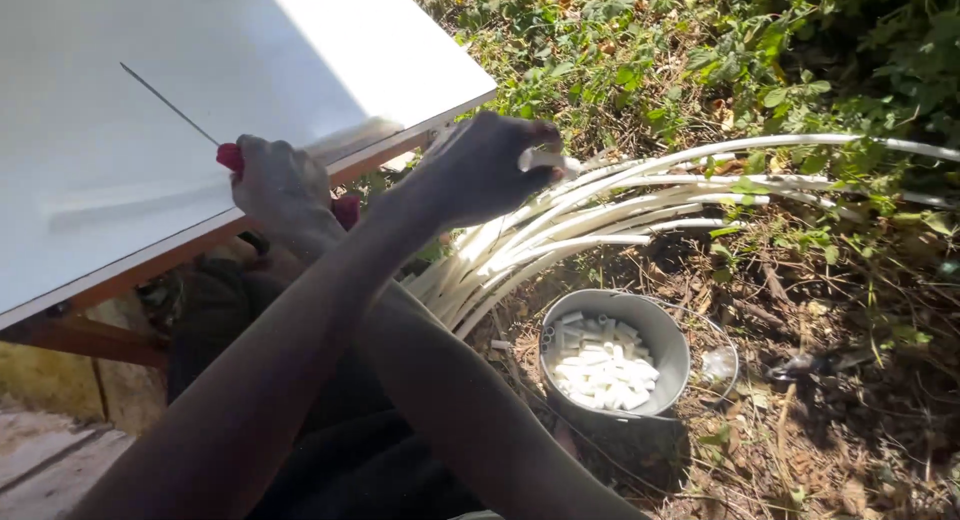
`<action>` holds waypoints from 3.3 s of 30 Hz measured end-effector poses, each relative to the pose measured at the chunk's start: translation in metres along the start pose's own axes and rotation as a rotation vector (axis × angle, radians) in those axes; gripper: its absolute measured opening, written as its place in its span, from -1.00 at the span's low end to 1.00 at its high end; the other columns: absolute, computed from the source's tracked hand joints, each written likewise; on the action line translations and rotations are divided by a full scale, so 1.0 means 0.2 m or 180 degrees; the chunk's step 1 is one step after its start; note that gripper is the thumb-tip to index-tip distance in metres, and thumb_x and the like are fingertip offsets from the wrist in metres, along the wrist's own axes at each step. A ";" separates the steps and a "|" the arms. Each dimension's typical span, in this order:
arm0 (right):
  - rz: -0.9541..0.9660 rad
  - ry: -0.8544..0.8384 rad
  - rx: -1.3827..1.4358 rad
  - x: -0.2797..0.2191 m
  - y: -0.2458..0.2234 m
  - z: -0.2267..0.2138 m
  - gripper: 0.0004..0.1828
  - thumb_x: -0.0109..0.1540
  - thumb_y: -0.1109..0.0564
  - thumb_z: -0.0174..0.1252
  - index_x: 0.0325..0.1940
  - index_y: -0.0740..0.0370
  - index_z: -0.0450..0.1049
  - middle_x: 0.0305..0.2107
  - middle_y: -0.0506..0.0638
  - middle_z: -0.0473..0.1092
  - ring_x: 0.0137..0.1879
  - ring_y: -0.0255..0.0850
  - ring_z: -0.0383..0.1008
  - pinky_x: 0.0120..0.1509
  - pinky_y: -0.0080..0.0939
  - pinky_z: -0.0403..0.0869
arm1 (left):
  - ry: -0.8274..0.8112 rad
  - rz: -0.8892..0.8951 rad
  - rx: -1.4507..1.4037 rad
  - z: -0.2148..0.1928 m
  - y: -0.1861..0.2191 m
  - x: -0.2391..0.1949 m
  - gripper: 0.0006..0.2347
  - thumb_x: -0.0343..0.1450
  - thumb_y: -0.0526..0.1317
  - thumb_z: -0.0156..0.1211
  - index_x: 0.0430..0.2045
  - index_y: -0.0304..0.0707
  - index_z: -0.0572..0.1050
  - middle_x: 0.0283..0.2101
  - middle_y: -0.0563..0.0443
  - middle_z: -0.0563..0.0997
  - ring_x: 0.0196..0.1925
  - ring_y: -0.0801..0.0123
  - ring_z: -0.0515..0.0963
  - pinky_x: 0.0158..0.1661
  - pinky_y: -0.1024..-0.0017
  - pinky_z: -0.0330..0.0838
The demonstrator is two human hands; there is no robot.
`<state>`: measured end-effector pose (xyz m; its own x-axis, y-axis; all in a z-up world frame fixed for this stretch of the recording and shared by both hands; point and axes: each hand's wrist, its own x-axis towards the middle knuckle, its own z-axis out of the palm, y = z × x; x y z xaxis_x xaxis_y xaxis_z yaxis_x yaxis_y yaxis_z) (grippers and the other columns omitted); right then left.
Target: Cutting a white plastic tube into small segments using a hand saw.
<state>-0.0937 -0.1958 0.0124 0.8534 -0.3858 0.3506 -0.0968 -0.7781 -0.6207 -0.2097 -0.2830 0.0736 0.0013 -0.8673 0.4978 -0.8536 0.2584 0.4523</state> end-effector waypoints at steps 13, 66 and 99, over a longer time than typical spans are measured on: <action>0.0058 0.0148 0.0167 0.34 0.17 0.53 -0.70 0.08 0.09 0.25 -0.10 0.07 0.52 -0.34 0.06 0.58 -0.21 -0.05 0.59 -0.15 -0.10 0.57 | 0.0838 -0.1230 -0.1069 -0.42 0.09 -0.41 -0.55 0.27 -0.56 -0.28 0.01 -0.08 0.05 -0.35 -0.06 0.26 -0.40 0.23 0.35 -0.47 0.46 0.37; -0.0990 -0.1322 -0.0625 0.43 0.19 -0.19 -0.53 0.14 0.01 0.27 0.13 0.15 0.55 -0.07 0.31 0.54 0.18 0.27 0.46 0.19 0.18 0.46 | 0.2368 -0.2075 0.1036 -0.79 -0.62 -1.68 -0.72 0.27 -0.14 0.34 -0.17 -0.14 0.63 -0.12 -0.14 0.55 -0.04 0.04 0.48 -0.02 0.16 0.39; -0.1031 -0.1111 -0.0999 0.41 0.20 -0.15 -0.48 0.17 -0.06 0.21 0.21 0.03 0.51 -0.06 0.23 0.54 0.17 0.21 0.49 0.20 0.20 0.44 | 0.2355 -0.2556 0.1120 -0.72 -0.56 -1.59 -0.74 0.32 -0.13 0.34 -0.13 -0.05 0.61 -0.13 -0.04 0.58 0.06 0.17 0.49 0.13 0.12 0.32</action>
<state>-0.0425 -0.2733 0.0375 0.9784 0.0421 0.2026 0.0958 -0.9600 -0.2632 -0.0395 0.0254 -0.0293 0.8179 -0.2353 0.5250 -0.5662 -0.4908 0.6622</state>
